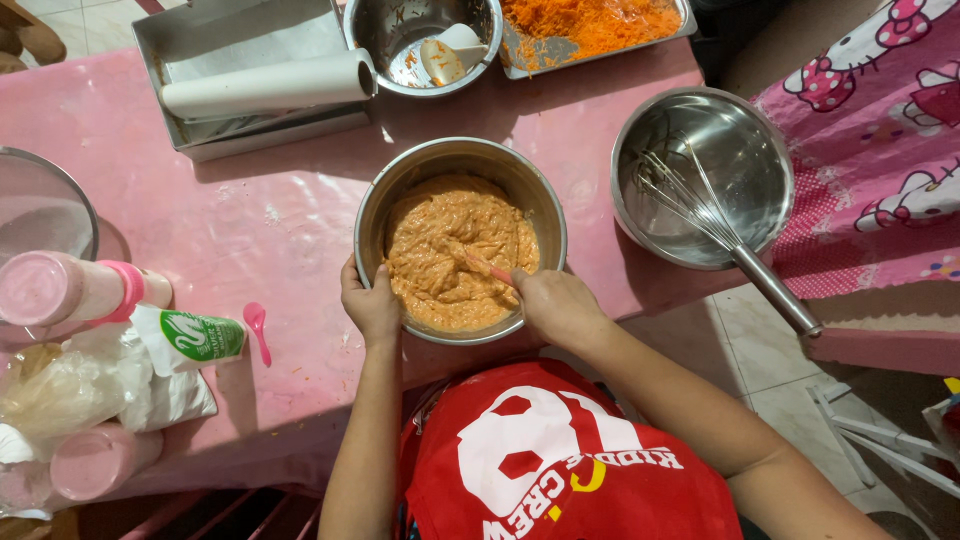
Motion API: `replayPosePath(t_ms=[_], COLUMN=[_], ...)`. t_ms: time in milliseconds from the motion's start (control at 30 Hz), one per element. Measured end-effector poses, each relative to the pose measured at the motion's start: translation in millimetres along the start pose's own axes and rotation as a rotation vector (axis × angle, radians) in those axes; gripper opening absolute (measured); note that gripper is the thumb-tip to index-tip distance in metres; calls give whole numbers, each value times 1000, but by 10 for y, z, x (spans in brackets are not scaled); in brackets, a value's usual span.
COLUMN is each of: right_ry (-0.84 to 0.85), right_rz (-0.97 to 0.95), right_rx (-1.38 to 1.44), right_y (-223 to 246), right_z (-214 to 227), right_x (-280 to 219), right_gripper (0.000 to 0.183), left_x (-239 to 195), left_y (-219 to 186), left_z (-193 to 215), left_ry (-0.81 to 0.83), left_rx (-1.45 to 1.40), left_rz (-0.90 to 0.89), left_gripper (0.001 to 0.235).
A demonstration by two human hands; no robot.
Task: The person mixes a thick orange-colored food mixture in a metal bowl using a pink spatula. The person holds the bowl steady with the left hand while stirring with the right hand. The mixture becomes smoother and more uniform in texture by the end of the clip.
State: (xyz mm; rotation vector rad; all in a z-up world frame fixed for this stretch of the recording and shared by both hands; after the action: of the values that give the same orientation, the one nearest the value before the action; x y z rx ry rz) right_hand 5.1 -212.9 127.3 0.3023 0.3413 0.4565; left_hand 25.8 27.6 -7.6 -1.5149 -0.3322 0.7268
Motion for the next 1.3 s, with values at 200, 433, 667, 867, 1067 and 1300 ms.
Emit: replayPosePath(t_ms=[200, 433, 667, 867, 1067, 1300], right_ry=[2, 2, 27, 39, 50, 60], right_rz=[4, 0, -3, -3, -29, -35], right_rx=[-12, 9, 17, -4, 11, 1], right_y=[100, 17, -38, -170, -78, -134], right_z=[115, 19, -36, -175, -54, -137], right_x=[-23, 3, 37, 80, 66, 85], right_gripper=[25, 25, 25, 25, 25, 23], left_x=[42, 12, -24, -14, 14, -10], left_y=[53, -1, -55, -44, -1, -43], left_z=[0, 4, 4, -1, 7, 7], left_ry=[-8, -8, -4, -5, -4, -8], left_rx=[1, 9, 20, 12, 11, 18], left_rz=[2, 5, 0, 0, 0, -14], left_gripper=[42, 41, 41, 41, 40, 40])
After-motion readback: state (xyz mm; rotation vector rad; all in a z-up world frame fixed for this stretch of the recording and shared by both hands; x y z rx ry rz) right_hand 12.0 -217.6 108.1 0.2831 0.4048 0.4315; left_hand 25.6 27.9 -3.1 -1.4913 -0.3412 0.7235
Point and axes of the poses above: each hand's wrist, its own x-axis towards the middle knuckle, its own z-axis out of the back of the hand, y = z × x, the point moved 4 cm from there along x, towards the middle knuckle, and after that the axes turned 11 degrees about z, right-handed, at the moved point
